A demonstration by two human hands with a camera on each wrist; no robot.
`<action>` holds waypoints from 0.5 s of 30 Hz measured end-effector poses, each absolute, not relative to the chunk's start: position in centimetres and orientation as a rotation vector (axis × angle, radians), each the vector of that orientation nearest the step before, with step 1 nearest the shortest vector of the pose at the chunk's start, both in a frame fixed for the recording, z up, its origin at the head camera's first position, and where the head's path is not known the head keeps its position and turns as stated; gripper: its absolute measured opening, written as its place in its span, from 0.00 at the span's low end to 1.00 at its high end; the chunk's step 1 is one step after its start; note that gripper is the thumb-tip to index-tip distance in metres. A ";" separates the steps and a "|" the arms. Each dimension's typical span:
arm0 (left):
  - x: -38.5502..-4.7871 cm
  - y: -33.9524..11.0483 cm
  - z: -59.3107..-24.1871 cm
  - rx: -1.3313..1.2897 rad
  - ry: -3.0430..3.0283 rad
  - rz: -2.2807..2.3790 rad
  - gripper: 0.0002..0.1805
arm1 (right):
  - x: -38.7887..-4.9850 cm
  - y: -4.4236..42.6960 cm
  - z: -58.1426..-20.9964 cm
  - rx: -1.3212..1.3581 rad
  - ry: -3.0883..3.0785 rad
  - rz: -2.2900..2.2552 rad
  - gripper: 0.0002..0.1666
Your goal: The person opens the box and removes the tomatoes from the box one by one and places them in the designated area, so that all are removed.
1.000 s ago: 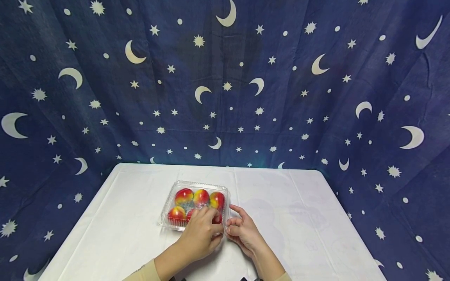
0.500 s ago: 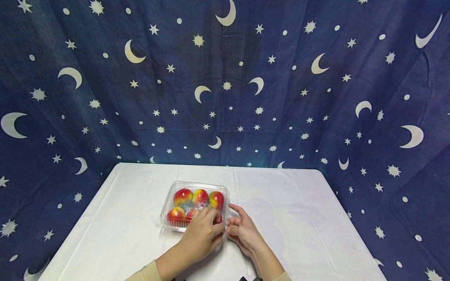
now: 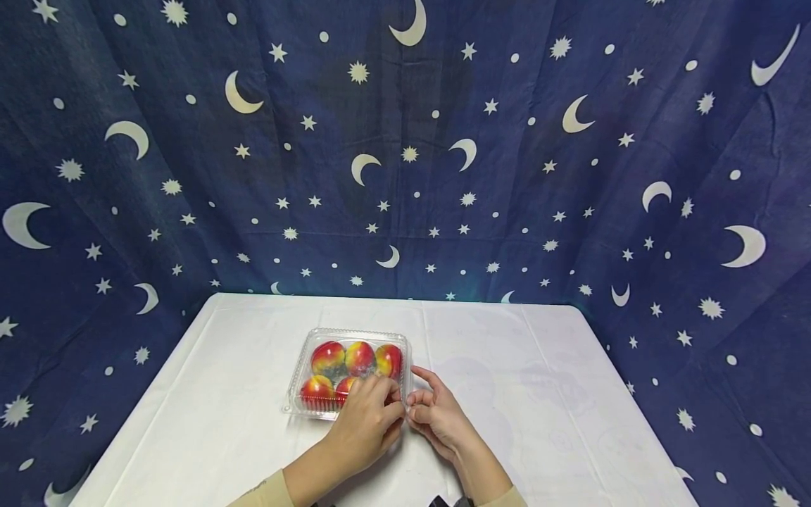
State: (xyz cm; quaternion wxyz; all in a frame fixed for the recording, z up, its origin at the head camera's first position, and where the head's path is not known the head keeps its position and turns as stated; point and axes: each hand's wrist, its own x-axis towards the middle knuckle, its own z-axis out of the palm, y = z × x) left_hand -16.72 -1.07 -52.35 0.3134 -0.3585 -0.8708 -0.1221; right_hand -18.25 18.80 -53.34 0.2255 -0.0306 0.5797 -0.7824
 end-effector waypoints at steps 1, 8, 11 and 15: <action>-16.7 -1.0 -52.4 -0.945 -2.294 -0.324 0.11 | -18.3 18.8 -53.3 -0.087 1.601 -2.156 0.58; -16.8 -0.9 -52.6 -0.944 -2.278 -0.335 0.10 | -18.3 18.9 -53.3 -0.121 1.608 -2.146 0.58; -16.7 -0.9 -52.7 -0.942 -2.275 -0.333 0.10 | -18.3 18.9 -53.4 -0.127 1.603 -2.147 0.58; -16.8 -0.9 -52.5 -0.944 -2.258 -0.353 0.09 | -18.4 18.9 -53.5 -0.136 1.620 -2.145 0.58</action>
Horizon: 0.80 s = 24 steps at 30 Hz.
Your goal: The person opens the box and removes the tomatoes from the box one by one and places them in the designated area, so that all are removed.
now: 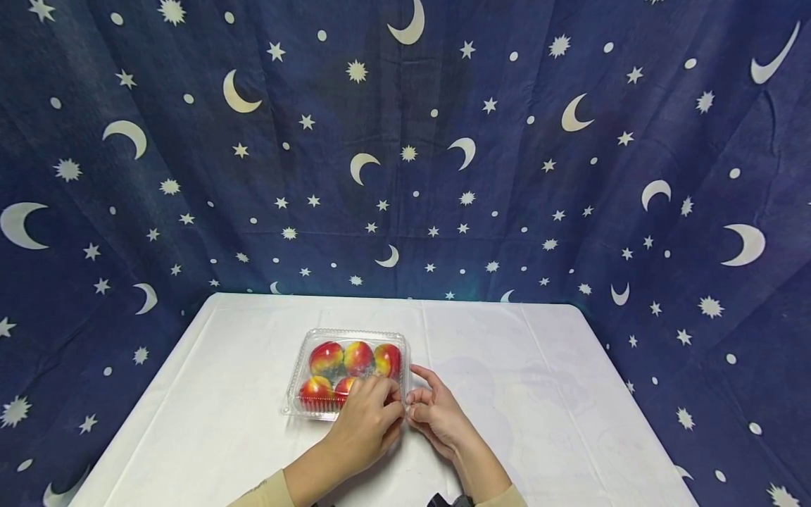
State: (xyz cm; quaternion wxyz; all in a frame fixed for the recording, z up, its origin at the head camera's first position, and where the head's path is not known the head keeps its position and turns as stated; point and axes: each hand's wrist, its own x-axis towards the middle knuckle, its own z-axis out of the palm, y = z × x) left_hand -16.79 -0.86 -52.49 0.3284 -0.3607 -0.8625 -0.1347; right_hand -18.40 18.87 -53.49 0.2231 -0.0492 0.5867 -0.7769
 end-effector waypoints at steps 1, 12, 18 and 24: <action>-16.8 -0.9 -52.3 -0.942 -2.255 -0.366 0.09 | -18.4 18.8 -53.5 -0.138 1.625 -2.142 0.59; -16.9 -1.2 -51.2 -0.944 -2.249 -0.462 0.08 | -18.5 18.9 -53.4 -0.144 1.659 -2.128 0.58; -16.9 -1.1 -51.5 -0.933 -2.244 -0.447 0.07 | -18.5 18.9 -53.3 -0.139 1.672 -2.132 0.58; -16.9 -1.1 -51.7 -0.939 -2.256 -0.454 0.07 | -18.5 18.8 -53.4 -0.109 1.668 -2.125 0.58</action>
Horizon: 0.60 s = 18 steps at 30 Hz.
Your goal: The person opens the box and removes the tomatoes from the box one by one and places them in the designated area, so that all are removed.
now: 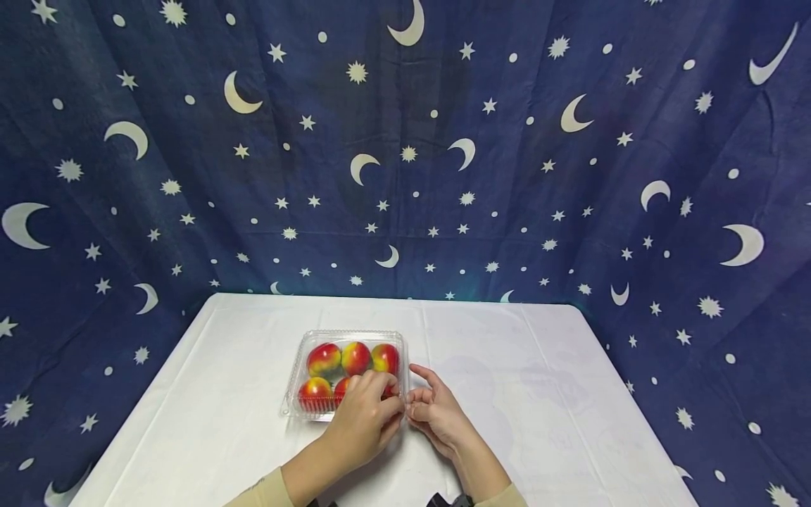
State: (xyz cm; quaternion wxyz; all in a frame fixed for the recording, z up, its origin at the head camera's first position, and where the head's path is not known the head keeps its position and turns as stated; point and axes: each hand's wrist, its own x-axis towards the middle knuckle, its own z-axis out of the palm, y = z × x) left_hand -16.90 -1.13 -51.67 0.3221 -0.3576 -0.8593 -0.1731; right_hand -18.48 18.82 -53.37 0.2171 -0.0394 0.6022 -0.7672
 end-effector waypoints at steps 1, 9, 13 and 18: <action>-16.9 -1.1 -51.7 -0.940 -2.264 -0.450 0.07 | -18.5 18.8 -53.3 -0.100 1.668 -2.124 0.58; -16.7 -1.2 -51.7 -0.949 -2.294 -0.397 0.07 | -18.4 18.7 -53.2 -0.070 1.671 -2.125 0.57; -16.7 -1.3 -51.9 -0.962 -2.288 -0.380 0.07 | -18.4 18.7 -53.1 -0.062 1.661 -2.125 0.57; -16.7 -1.3 -52.0 -0.965 -2.275 -0.365 0.08 | -18.3 18.6 -52.9 -0.078 1.648 -2.132 0.58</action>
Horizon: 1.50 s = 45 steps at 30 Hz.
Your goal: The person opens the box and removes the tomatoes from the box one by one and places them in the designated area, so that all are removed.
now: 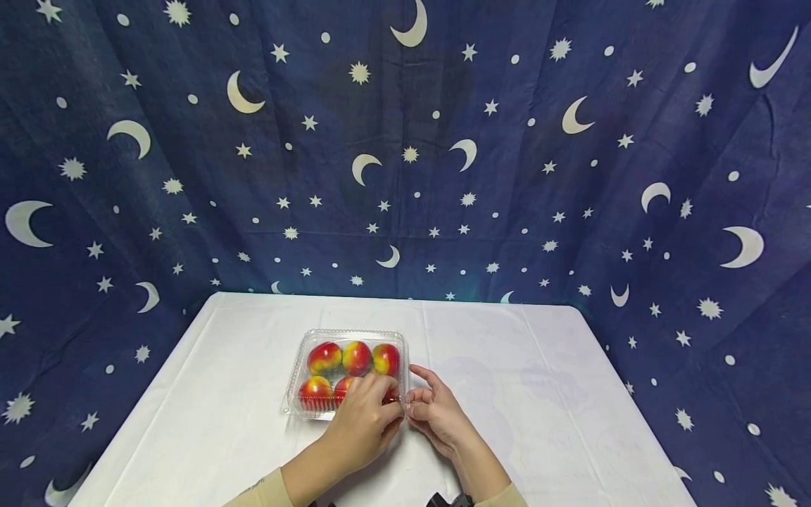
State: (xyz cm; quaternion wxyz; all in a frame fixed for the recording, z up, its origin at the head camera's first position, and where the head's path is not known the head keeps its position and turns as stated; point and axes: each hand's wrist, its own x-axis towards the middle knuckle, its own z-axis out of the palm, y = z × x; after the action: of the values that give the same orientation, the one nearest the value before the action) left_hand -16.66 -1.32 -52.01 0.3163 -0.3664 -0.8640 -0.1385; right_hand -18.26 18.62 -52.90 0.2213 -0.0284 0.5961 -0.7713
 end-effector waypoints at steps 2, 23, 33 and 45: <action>-16.7 -1.4 -52.1 -0.963 -2.270 -0.365 0.08 | -18.2 18.6 -52.8 -0.083 1.646 -2.133 0.58; -15.7 -1.8 -51.5 -0.947 -2.348 -0.363 0.08 | -18.3 18.7 -52.8 -0.060 1.651 -2.129 0.58; -15.4 -2.4 -50.6 -0.958 -2.374 -0.515 0.16 | -18.3 18.8 -52.8 -0.025 1.667 -2.117 0.57; -15.6 -3.2 -50.3 -0.942 -2.431 -0.683 0.22 | -18.3 18.7 -52.9 0.017 1.771 -2.079 0.55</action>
State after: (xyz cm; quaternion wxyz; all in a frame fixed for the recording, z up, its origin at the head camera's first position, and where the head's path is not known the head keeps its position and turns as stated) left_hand -15.63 -3.15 -50.26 0.2215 -0.3410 -0.8795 -0.2471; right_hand -18.26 18.67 -52.90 0.2037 0.0060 0.6349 -0.7453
